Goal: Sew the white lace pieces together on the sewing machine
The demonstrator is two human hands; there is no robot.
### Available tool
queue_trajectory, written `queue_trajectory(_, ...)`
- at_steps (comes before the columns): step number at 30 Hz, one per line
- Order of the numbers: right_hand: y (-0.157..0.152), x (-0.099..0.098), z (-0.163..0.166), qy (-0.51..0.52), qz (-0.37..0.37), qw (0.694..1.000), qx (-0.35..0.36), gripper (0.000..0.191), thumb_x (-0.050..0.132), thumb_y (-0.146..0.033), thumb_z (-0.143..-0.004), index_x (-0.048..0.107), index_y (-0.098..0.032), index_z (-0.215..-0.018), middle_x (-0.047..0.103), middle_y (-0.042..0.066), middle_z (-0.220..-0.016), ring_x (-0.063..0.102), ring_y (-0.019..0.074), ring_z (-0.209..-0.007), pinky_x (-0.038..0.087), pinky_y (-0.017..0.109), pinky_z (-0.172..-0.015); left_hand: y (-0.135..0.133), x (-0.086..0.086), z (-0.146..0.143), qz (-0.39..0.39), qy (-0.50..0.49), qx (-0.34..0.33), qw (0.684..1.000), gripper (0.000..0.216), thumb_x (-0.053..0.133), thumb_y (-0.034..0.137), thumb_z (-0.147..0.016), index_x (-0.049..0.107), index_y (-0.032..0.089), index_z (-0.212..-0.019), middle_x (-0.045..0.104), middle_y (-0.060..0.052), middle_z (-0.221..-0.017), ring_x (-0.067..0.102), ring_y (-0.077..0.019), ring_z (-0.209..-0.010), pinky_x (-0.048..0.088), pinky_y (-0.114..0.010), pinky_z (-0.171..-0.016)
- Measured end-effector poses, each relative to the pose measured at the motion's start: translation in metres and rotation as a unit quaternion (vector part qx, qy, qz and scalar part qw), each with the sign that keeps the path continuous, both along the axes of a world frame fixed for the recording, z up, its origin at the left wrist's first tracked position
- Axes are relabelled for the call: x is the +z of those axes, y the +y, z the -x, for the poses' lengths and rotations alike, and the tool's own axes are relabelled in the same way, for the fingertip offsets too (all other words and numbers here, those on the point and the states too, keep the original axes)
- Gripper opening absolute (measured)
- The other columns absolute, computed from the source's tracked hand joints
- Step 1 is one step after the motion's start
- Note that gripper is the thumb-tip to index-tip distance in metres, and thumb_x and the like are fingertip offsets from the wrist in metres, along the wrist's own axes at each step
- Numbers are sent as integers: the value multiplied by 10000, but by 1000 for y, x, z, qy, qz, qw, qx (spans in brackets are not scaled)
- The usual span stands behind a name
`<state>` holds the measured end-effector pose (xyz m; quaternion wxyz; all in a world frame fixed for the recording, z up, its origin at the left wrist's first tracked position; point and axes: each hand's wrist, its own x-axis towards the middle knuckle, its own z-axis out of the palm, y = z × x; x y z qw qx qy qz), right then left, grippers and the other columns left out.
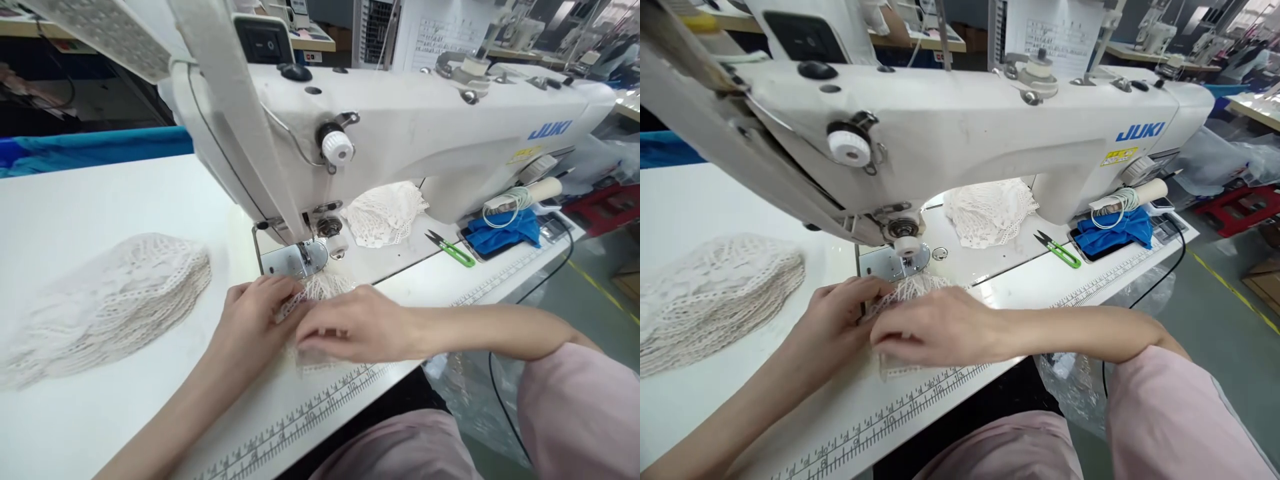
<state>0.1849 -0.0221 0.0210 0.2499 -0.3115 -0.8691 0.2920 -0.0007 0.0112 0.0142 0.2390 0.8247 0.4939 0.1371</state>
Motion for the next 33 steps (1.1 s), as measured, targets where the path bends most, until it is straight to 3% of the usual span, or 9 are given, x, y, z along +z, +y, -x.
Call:
queue_trajectory(3, 16, 4, -16, 7, 20, 997, -78, 266, 521, -258, -940, 576, -153, -1178, 655, 78, -1157, 629, 101, -757, 521, 259, -649, -1, 5, -1, 5, -34, 0, 999, 327, 416, 489, -869, 597, 224, -812, 586, 13, -651, 538, -187, -631, 393, -356, -697)
queue_trajectory(6, 34, 13, -28, -33, 143, 986, -77, 446, 648, -299, -854, 528, -136, -1252, 623, 113, -1214, 610, 69, -591, 513, 261, -596, -2, 12, -1, 18, -23, -14, 999, 305, 420, 458, -880, 564, 221, -754, 507, 30, -554, 487, -162, -542, 355, -290, -559)
queue_trajectory(9, 49, 21, -30, -69, 278, 956, -58, 419, 671, -376, -821, 576, -127, -1145, 700, 76, -995, 554, 50, -440, 454, 233, -486, -2, 20, 1, 67, -9, -16, 998, 286, 415, 440, -890, 545, 220, -762, 485, 41, -539, 421, -134, -461, 296, -260, -459)
queue_trajectory(12, 58, 21, -28, -84, 324, 941, -49, 337, 689, -353, -801, 599, -140, -1045, 677, -17, -644, 568, 82, -432, 448, 224, -494, -3, 23, 4, 86, -43, 2, 995, 271, 440, 455, -891, 550, 219, -814, 542, 35, -604, 449, -127, -490, 309, -243, -449)
queue_trajectory(15, 58, 16, -25, -53, 337, 939, -55, 205, 670, -298, -811, 608, -167, -954, 643, -48, -545, 622, 108, -483, 484, 223, -530, -4, 17, 2, 73, -92, 19, 993, 246, 515, 453, -874, 542, 213, -826, 578, 31, -668, 489, -120, -551, 344, -224, -476)
queue_trajectory(19, 48, 10, -24, -29, 264, 960, -83, 94, 615, -239, -844, 632, -177, -913, 669, -40, -609, 677, 119, -581, 505, 223, -571, -9, -3, -6, -32, -87, 39, 995, 181, 599, 354, -850, 508, 203, -811, 576, 49, -666, 461, -92, -520, 331, -201, -475)
queue_trajectory(25, 37, -2, -24, -6, 20, 997, -76, 89, 594, -196, -862, 623, -169, -941, 614, -57, -603, 562, 78, -488, 454, 196, -496, -18, -18, 0, -289, -66, -28, 954, 91, 480, 121, -875, 451, 203, -851, 434, 107, -507, 400, -73, -435, 314, -168, -461)
queue_trajectory(29, 32, -8, -23, 24, -85, 995, -47, 99, 566, -162, -881, 579, -163, -980, 556, -72, -596, 492, 60, -473, 414, 172, -469, -18, -16, 3, -294, -73, -26, 953, 111, 457, 101, -870, 428, 207, -860, 413, 112, -514, 387, -67, -432, 311, -153, -452)
queue_trajectory(33, 31, -9, -22, 23, -100, 994, -33, 115, 548, -139, -886, 553, -157, -1000, 543, -78, -606, 477, 53, -478, 395, 168, -472, -18, -14, 1, -272, -79, -23, 959, 119, 448, 98, -858, 421, 214, -849, 379, 116, -510, 372, -66, -425, 303, -148, -447)
